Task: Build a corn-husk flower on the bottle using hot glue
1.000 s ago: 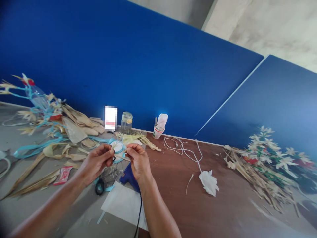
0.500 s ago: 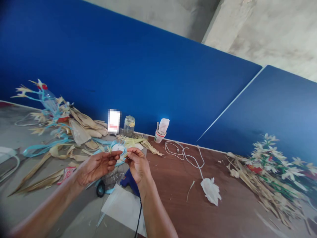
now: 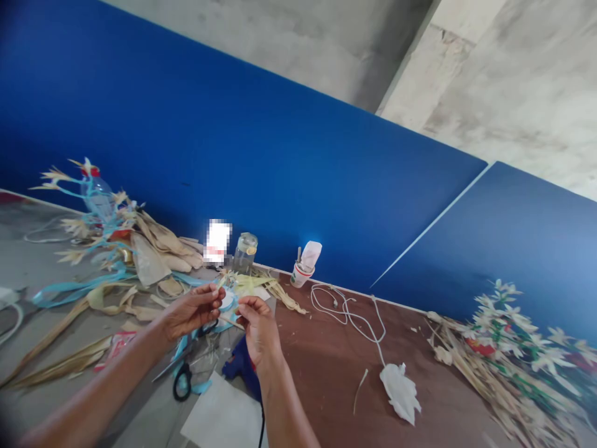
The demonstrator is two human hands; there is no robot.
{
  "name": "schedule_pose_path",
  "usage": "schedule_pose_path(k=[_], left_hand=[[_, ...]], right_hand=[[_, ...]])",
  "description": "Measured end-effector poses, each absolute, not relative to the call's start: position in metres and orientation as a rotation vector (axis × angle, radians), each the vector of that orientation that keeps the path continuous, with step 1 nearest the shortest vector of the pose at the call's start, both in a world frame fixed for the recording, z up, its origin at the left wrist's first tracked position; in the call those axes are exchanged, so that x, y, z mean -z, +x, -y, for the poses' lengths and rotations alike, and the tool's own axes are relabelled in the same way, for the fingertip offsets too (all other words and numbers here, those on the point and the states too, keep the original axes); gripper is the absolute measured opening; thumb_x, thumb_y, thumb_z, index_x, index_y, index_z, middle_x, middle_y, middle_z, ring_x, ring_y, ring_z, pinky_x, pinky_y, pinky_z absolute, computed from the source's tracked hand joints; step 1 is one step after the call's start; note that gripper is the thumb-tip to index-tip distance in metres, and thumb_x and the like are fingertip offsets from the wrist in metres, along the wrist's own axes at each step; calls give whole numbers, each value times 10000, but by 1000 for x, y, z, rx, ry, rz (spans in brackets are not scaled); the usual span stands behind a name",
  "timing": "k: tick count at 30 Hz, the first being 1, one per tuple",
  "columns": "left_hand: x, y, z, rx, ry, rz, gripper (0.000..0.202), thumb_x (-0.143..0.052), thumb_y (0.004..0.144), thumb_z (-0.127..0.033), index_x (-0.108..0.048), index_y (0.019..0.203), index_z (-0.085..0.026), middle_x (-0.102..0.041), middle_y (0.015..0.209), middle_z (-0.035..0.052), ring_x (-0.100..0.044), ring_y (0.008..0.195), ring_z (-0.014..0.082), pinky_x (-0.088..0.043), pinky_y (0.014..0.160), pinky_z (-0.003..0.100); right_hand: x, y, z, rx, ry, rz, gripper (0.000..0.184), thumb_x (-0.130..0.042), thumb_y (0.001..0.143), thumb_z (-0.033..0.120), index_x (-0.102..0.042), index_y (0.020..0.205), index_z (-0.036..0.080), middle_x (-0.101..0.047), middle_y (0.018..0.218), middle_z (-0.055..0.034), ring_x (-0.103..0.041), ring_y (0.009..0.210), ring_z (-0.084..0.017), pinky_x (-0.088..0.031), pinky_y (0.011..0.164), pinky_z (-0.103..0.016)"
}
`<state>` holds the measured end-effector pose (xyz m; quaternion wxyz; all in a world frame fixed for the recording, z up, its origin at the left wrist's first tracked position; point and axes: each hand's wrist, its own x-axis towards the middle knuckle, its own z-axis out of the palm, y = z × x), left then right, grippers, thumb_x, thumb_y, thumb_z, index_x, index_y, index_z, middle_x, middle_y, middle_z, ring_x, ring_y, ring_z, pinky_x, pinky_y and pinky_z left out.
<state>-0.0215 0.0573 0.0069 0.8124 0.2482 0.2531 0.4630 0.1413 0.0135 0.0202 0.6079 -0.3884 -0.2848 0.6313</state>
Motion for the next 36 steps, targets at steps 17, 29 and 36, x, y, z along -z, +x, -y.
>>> schedule_pose_path(k=[17,29,36], left_hand=[[1,-13,-49,-944,549,-511,175,-756,659,-123,-584,685,-116,-568,632,-3,-544,524,72,-537,540,235],[-13,-11,-39,-894,572,-451,170,-763,664,-165,-600,671,-117,-567,543,7,-536,478,80,-509,508,218],[-19,-7,-34,-878,569,-451,137,-741,681,-132,-607,685,-104,-569,567,7,-542,493,74,-507,524,209]], right_hand=[[-20,126,-31,-1277,-948,882,77,-680,622,179,-663,697,176,-536,535,53,-446,504,-80,-342,528,-217],[-36,116,-16,-938,-1008,1064,76,-652,706,206,-653,774,171,-610,686,20,-521,611,-107,-432,621,-242],[-30,117,-18,-1147,-866,902,84,-667,669,172,-629,745,175,-570,626,47,-487,567,-85,-411,585,-220]])
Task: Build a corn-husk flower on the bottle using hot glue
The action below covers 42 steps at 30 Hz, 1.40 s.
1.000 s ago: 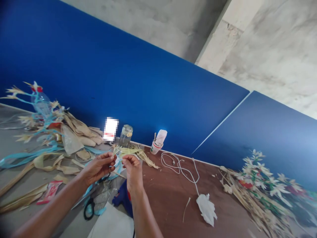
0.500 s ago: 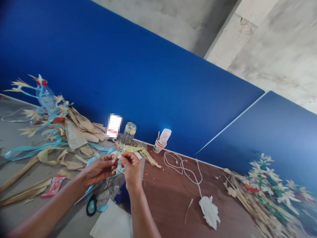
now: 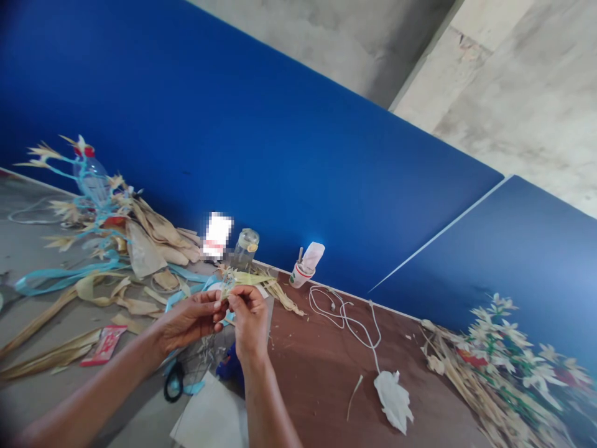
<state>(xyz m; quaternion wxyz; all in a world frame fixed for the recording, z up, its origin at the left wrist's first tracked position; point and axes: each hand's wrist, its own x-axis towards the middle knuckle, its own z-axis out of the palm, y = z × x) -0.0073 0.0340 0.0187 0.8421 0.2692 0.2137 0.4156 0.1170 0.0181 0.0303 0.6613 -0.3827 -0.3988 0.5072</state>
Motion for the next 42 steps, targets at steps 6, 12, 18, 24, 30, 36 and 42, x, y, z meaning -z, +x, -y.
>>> schedule_pose_path(k=[6,12,18,24,30,36,42], left_hand=[[-19,-7,-35,-903,585,-486,189,-765,659,-170,-583,677,-120,-573,545,1,-532,478,75,-495,503,209],[-24,-2,-29,-1001,717,-587,240,-775,649,-246,-567,708,-143,-569,532,-25,-533,461,83,-484,488,223],[-30,3,-23,-1097,838,-677,294,-786,614,-315,-577,743,-153,-569,573,-37,-547,481,96,-469,483,229],[-34,2,-20,-1081,887,-663,260,-733,674,-353,-621,782,-145,-586,614,-8,-557,534,112,-482,519,250],[-31,5,-22,-1118,939,-734,256,-752,652,-344,-612,726,-142,-579,557,-9,-536,468,104,-448,473,228],[-27,5,-22,-1171,1001,-760,227,-741,667,-330,-617,708,-143,-534,476,-29,-459,396,78,-363,413,196],[-26,4,-24,-1199,864,-712,225,-738,676,-312,-588,683,-144,-491,486,-52,-387,405,43,-284,413,169]], right_hand=[[-30,119,-18,-1141,-900,932,82,-658,669,173,-625,744,173,-560,610,49,-490,566,-89,-407,578,-219],[-34,120,-14,-886,-1039,1174,52,-595,732,188,-619,775,171,-604,701,10,-551,654,-127,-445,634,-250],[-41,121,-9,-473,-1109,1434,90,-520,788,150,-603,766,175,-599,770,-15,-561,740,-150,-447,695,-272],[-42,123,-6,-359,-1124,1508,115,-494,821,156,-602,794,184,-599,816,-27,-564,781,-158,-443,729,-281],[-44,123,-5,-396,-1139,1506,122,-493,823,144,-598,787,195,-598,810,-23,-559,791,-162,-435,743,-285],[-45,122,-5,-399,-1117,1517,130,-488,819,130,-597,788,194,-593,811,-30,-552,803,-167,-435,744,-295],[-45,122,0,-434,-1109,1477,129,-523,828,174,-609,923,193,-592,850,-31,-552,771,-156,-441,707,-276]])
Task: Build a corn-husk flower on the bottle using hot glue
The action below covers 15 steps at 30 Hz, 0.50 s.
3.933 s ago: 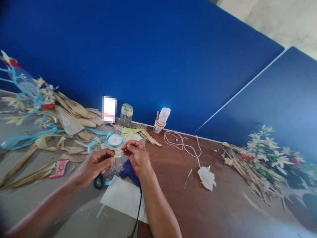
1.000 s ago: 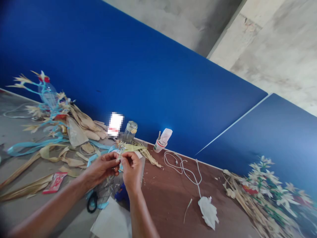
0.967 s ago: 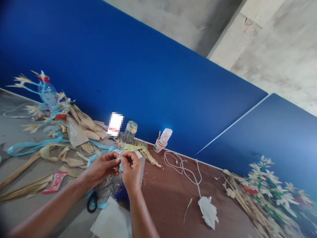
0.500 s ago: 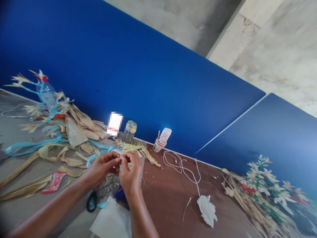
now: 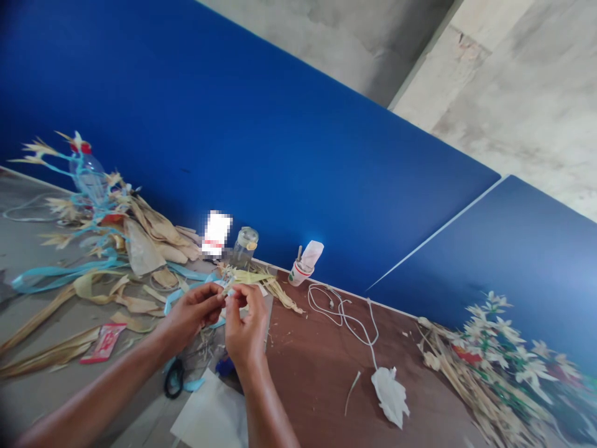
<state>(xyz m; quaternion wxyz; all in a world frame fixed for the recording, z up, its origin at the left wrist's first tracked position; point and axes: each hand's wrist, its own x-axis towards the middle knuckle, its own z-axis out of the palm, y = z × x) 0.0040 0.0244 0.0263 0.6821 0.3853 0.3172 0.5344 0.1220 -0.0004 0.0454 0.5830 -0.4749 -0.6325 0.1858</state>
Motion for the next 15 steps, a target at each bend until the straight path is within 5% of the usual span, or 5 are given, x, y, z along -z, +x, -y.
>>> schedule_pose_path(k=[7,15], left_hand=[[-14,-6,-34,-1141,613,-463,188,-734,694,-192,-558,699,-127,-562,686,-2,-408,472,18,-315,468,152],[-5,-16,-41,-1016,585,-229,230,-712,708,-179,-503,635,-116,-465,635,-15,-332,453,15,-289,439,149]], right_hand=[[-39,129,-4,-621,-1144,1304,189,-551,821,257,-597,980,166,-609,869,-45,-554,770,-155,-449,690,-272],[-32,146,-16,-866,-1198,1381,214,-614,729,235,-638,929,163,-608,762,-11,-555,685,-143,-454,658,-266]])
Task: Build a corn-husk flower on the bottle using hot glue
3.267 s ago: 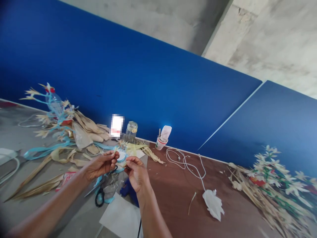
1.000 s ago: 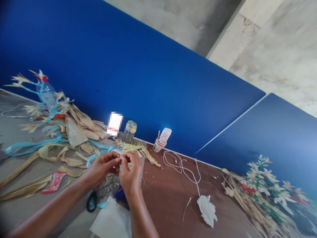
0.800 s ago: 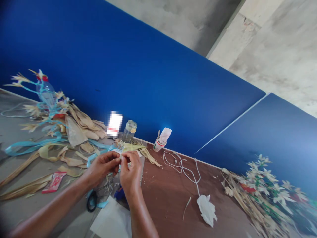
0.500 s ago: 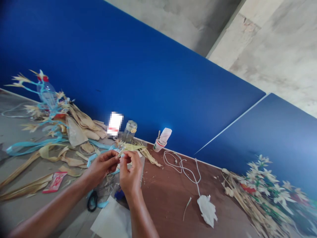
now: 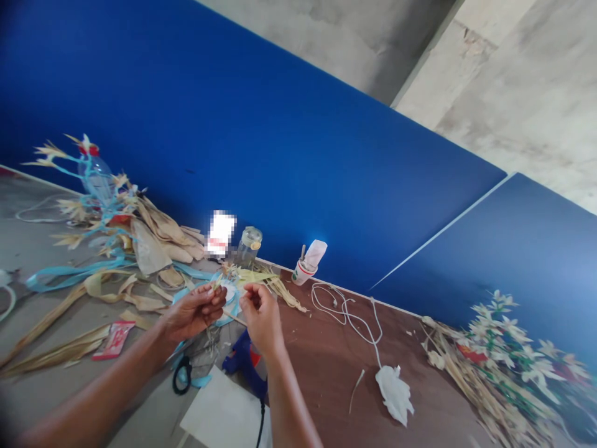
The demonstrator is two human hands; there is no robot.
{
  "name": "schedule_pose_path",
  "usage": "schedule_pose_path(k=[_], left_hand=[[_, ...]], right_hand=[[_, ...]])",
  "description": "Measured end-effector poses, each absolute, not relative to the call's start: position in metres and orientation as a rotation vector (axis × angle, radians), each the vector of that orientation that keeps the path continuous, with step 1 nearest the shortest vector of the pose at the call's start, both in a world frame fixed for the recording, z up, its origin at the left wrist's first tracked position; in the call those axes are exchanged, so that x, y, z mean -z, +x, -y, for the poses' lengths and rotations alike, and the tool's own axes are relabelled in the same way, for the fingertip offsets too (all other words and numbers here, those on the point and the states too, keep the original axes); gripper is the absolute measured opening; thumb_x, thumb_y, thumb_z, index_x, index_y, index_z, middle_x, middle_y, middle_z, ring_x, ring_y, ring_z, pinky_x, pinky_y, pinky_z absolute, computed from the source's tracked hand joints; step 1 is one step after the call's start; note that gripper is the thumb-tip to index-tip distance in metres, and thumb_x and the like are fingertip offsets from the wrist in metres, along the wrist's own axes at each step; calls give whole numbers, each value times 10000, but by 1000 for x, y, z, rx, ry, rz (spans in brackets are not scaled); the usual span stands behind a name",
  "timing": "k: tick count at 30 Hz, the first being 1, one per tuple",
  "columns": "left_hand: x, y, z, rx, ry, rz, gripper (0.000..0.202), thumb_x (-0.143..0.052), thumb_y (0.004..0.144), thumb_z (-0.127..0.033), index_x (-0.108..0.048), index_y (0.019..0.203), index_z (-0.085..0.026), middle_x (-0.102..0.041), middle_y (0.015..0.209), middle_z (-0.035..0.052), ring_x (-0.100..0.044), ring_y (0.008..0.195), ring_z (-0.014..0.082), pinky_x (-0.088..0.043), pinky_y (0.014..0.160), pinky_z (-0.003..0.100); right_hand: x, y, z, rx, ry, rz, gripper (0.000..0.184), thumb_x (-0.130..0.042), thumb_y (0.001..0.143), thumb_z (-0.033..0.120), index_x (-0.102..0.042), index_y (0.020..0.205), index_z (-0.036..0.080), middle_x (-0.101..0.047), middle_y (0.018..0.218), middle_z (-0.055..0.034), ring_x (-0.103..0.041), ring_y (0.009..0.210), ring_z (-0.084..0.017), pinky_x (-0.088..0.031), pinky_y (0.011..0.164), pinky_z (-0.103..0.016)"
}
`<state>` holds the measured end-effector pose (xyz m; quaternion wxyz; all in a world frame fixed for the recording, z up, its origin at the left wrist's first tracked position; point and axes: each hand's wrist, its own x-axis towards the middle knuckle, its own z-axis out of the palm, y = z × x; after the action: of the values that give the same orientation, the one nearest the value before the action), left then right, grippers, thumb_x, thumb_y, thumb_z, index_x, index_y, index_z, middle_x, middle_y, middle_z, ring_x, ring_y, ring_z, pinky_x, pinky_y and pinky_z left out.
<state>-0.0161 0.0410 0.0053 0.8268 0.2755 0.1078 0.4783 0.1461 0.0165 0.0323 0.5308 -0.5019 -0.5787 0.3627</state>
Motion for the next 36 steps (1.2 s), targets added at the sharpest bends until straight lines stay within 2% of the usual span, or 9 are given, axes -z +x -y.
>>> schedule_pose_path(k=[3,6,11,14,21,29,33,36], left_hand=[[-5,-20,-40,-994,591,-174,250,-735,682,-199,-502,638,-120,-438,625,-21,-326,449,18,-277,424,152],[-2,-23,-40,-978,581,-131,245,-748,664,-212,-523,656,-117,-411,607,-32,-309,442,17,-265,412,148],[-2,-24,-39,-934,540,-118,266,-761,640,-209,-512,646,-115,-377,581,-48,-274,433,9,-267,407,130],[-5,-25,-37,-940,540,-153,295,-768,627,-217,-489,630,-121,-374,577,-49,-261,428,7,-260,398,127],[-17,-24,-33,-937,635,-181,296,-776,626,-230,-501,614,-120,-410,559,-39,-250,430,10,-257,403,138],[-31,-36,-23,-1022,662,-190,232,-747,663,-193,-527,644,-119,-428,600,-30,-297,455,18,-292,421,141],[-29,-47,-23,-1071,606,-169,237,-748,646,-170,-514,641,-137,-396,591,-44,-315,453,26,-321,412,143],[-24,-52,-28,-1097,564,-155,217,-740,650,-163,-524,663,-141,-391,592,-49,-310,446,23,-331,406,138]], right_hand=[[-23,162,-9,-837,-1305,1505,229,-618,722,235,-653,938,169,-629,755,-18,-567,670,-158,-455,652,-279],[-11,178,9,-713,-1586,1700,215,-591,715,215,-664,915,184,-651,770,-30,-588,695,-182,-452,684,-297],[2,189,38,-564,-2017,2024,355,-595,732,299,-630,1053,152,-651,1063,-142,-599,995,-278,-423,842,-341],[2,185,44,-564,-2112,2139,368,-608,729,346,-624,1039,148,-646,1052,-154,-612,966,-290,-433,801,-343],[1,174,43,-481,-2090,2282,379,-702,635,394,-650,930,161,-621,1010,-134,-602,896,-296,-427,748,-345],[8,182,48,-474,-2003,2185,227,-596,714,281,-664,903,175,-639,942,-111,-596,878,-268,-424,762,-337],[2,194,46,-709,-1733,1873,173,-599,696,229,-679,843,186,-626,862,-55,-577,775,-201,-428,712,-297],[-2,199,44,-1041,-1398,1462,227,-635,713,337,-681,871,179,-624,742,-37,-553,657,-184,-433,629,-306]])
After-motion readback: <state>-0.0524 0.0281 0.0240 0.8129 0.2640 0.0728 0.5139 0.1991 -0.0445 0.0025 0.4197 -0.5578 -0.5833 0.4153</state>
